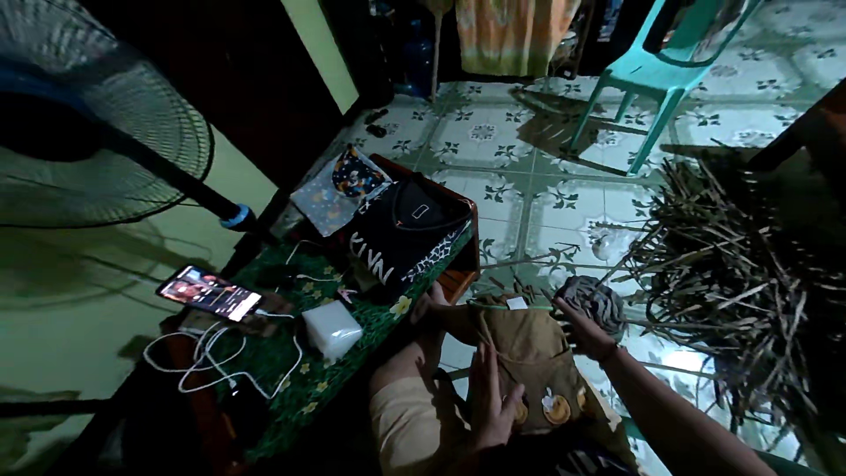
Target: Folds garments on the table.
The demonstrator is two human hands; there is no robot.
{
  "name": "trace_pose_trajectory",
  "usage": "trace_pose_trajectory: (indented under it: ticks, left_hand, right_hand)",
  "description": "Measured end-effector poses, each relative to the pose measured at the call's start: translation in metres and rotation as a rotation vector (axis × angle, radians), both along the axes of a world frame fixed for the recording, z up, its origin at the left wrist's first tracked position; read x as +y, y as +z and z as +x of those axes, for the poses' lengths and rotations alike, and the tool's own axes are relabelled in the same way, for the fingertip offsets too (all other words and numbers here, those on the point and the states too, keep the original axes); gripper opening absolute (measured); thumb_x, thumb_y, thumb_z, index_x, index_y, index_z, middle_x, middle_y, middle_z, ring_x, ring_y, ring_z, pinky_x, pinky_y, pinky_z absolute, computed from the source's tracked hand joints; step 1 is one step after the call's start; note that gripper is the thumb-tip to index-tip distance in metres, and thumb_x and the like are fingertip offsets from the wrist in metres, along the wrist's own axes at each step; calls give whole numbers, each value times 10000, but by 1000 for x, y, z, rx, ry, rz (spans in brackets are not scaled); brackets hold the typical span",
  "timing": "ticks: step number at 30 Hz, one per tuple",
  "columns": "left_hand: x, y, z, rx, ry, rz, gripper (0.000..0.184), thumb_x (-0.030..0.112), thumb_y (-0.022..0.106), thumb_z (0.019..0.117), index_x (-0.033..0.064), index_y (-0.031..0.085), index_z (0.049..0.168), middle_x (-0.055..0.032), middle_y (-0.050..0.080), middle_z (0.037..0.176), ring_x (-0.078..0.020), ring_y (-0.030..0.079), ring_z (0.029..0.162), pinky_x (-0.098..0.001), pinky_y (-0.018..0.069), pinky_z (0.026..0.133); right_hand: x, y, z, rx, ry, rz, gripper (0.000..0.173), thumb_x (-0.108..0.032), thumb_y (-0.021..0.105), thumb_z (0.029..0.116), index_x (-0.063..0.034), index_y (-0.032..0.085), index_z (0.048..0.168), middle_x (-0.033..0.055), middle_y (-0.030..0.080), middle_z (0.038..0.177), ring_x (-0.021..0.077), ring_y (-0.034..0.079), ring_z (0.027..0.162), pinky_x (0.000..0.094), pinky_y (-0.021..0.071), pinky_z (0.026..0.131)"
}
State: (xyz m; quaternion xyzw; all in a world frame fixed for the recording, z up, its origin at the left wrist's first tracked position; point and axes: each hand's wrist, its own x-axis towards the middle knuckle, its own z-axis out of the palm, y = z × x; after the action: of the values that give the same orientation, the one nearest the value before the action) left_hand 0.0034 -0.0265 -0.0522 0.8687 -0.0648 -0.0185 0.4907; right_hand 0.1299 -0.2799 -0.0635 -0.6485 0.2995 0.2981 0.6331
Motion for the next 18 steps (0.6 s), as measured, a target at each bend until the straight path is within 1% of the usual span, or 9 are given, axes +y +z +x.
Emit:
trace_pose_trajectory:
  ticks: [1, 3, 5, 7, 9, 11, 13, 16, 18]
  left_hand:
    - [2, 0, -2, 136, 91, -88, 863, 428, 608, 985, -14, 214, 1612, -248, 192, 1670, -355, 221, 1546, -499, 219, 1254]
    - [7, 2, -3, 427, 237, -324, 888, 375, 633, 1001, 70, 105, 1646, -216, 188, 1678, -307, 292, 1524, -459, 313, 1222]
    - [10, -3, -2, 556, 350, -467, 884, 368, 684, 971, 97, 172, 1639, -236, 290, 1626, -336, 404, 1444, -494, 394, 1153]
    - [12, -7, -2, 559, 362, -487, 853, 354, 728, 937, 66, 276, 1601, -247, 350, 1581, -340, 446, 1399, -490, 426, 1121]
    - [12, -8, -2, 531, 340, -474, 829, 332, 757, 915, 31, 338, 1563, -255, 394, 1547, -330, 483, 1366, -470, 449, 1105]
    - [11, -10, 0, 502, 335, -463, 783, 308, 766, 908, 4, 388, 1522, -263, 465, 1474, -316, 551, 1279, -449, 492, 1052]
    - [13, -12, 1, 511, 329, -462, 719, 313, 749, 926, 10, 428, 1494, -248, 529, 1405, -293, 599, 1206, -440, 518, 1010]
    - [19, -15, 4, 527, 306, -474, 641, 313, 730, 948, 33, 469, 1462, -205, 590, 1338, -251, 633, 1153, -421, 536, 986]
    - [20, -17, 5, 514, 311, -475, 592, 312, 730, 948, 35, 512, 1424, -184, 629, 1277, -229, 654, 1100, -410, 550, 952]
  right_hand:
    - [3, -4, -7, 12, -2, 5, 833, -739, 325, 995, -72, 517, 1455, 224, 606, 1337, 368, 614, 1148, 571, 498, 930]
    - [9, -11, -17, -12, -27, 1, 800, -711, 317, 1014, -43, 593, 1357, 195, 670, 1207, 301, 660, 1029, 503, 537, 867]
    - [13, -2, -21, -36, -52, -58, 768, -668, 319, 1038, -12, 623, 1295, 200, 667, 1171, 293, 644, 1005, 496, 522, 854]
    - [14, 11, -21, -52, -20, -154, 775, -659, 347, 1038, 18, 625, 1293, 238, 646, 1228, 350, 625, 1086, 554, 495, 912]
    - [13, 19, -24, -72, 40, -230, 786, -666, 388, 1026, 40, 618, 1282, 255, 652, 1202, 371, 637, 1059, 572, 506, 888]
    - [11, 24, -28, -86, 82, -234, 756, -660, 429, 1017, 34, 643, 1226, 218, 688, 1073, 330, 660, 932, 529, 533, 794]
    - [12, 29, -34, -84, 117, -195, 673, -621, 478, 1019, -2, 651, 1218, 169, 710, 988, 282, 676, 861, 480, 551, 738]
    - [13, 29, -41, -90, 139, -153, 574, -543, 544, 1023, -38, 602, 1289, 146, 699, 988, 251, 671, 850, 445, 556, 729]
    - [12, 26, -42, -76, 140, -155, 584, -558, 569, 1005, -49, 602, 1288, 141, 691, 1000, 249, 668, 858, 444, 558, 730]
